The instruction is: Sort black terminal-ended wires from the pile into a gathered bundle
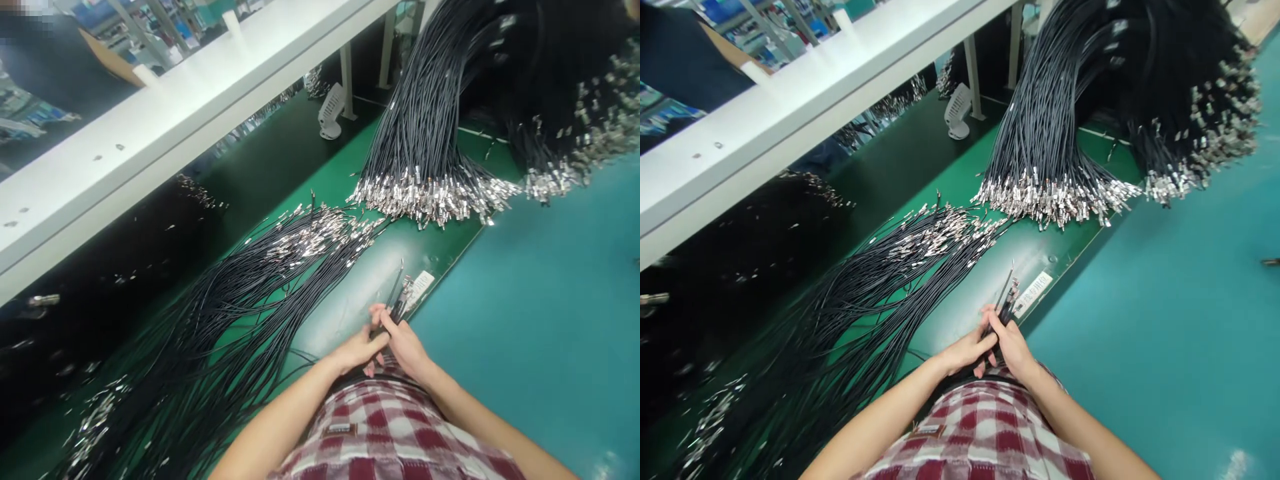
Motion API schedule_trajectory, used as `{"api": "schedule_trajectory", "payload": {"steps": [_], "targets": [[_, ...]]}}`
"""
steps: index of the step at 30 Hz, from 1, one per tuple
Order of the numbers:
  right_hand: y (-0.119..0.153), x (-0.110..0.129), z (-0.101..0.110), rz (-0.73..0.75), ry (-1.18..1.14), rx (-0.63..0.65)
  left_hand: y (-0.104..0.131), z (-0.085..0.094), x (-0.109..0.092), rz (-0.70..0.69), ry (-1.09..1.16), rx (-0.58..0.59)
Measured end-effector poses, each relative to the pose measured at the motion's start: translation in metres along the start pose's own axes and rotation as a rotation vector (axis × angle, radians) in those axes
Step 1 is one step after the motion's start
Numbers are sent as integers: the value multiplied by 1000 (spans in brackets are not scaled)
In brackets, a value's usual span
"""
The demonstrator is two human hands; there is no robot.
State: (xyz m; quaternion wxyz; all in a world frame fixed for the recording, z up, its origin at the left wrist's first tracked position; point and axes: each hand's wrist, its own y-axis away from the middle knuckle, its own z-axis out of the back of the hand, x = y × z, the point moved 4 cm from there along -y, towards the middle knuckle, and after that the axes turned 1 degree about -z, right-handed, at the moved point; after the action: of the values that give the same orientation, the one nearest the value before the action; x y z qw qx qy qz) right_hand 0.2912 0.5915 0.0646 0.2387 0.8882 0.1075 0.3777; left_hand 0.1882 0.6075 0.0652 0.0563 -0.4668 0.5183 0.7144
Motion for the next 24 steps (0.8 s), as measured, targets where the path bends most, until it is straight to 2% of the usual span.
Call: {"api": "schedule_trajectory", "payload": {"steps": [1,2,4,5,6,7,8,10,12,15,19,22,24], "targets": [[-3,0,3,20,-45,-23,1,11,-2,-38,-58,-27],[-7,-1,6,20,-122,-56,2,28,-6,-85,-154,-123],[-16,-8,13,-40,-316,-134,2,74,-15,-156,-448,-476],[-20,-12,16,-86,-399,-171,3,98,-20,-151,-615,-660],[-24,-16,18,-129,-458,-194,1,119,-23,-114,-773,-789],[-27,-18,20,-162,-497,-208,-1,136,-24,-62,-906,-849],[-30,-20,20,-183,-520,-211,-5,150,-23,-6,-1002,-854],[-34,-21,20,-207,-541,-210,-11,167,-21,64,-1087,-803],[-37,-19,18,-212,-541,-223,-10,173,-20,67,-1093,-780],[-38,-16,15,-213,-526,-242,2,170,-22,15,-1103,-833],[-39,-14,13,-219,-499,-240,21,164,-28,-192,-1055,-944],[-38,-13,12,-197,-464,-221,31,163,-28,-328,-723,-957],[-37,-12,10,-164,-431,-180,35,157,-23,-339,-393,-876]]}}
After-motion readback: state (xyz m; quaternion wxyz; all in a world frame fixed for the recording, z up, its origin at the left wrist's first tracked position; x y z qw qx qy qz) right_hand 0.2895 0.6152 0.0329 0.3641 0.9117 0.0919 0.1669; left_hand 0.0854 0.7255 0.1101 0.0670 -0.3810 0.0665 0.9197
